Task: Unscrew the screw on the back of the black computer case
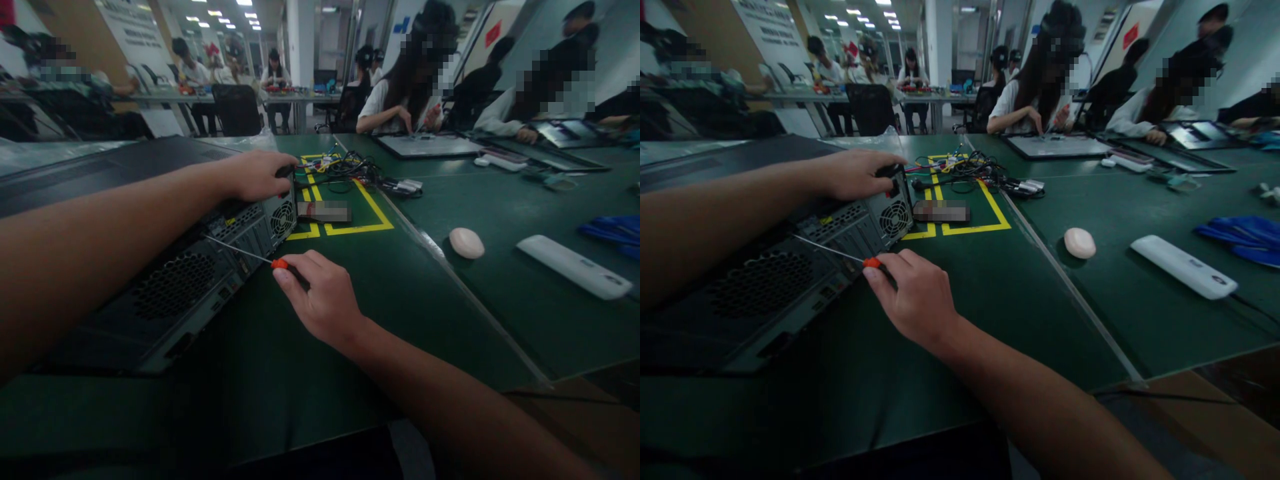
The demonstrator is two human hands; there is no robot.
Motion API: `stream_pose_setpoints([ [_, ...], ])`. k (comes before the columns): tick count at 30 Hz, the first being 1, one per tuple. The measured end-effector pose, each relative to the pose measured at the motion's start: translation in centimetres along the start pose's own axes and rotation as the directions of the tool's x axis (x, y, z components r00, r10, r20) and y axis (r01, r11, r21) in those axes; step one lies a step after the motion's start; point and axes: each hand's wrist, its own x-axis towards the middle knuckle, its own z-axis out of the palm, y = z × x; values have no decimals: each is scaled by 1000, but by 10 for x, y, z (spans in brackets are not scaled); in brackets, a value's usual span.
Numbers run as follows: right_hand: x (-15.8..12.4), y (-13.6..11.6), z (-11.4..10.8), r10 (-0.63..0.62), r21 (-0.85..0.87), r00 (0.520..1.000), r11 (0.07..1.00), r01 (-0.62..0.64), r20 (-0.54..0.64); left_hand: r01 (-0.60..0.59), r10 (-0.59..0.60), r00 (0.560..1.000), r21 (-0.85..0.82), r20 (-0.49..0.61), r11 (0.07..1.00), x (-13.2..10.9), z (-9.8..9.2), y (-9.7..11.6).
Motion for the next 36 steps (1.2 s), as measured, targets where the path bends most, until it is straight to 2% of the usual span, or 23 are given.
stream_pose_setpoints([
  [4,-1,-1,4,17,122,1000,992,-18,10,-3,3,1000,-12,11,1000,-1,-1,3],
  [12,0,4,4,5,154,1000,988,-10,31,-2,1,1000,26,20,1000,-4,-4,7],
  [25,-1,7,4,-58,118,998,991,61,-30,-11,10,1000,55,23,998,-3,-4,7],
  [36,0,5,0,-71,85,997,994,73,-29,-5,4,1000,70,12,998,-2,-2,4],
])
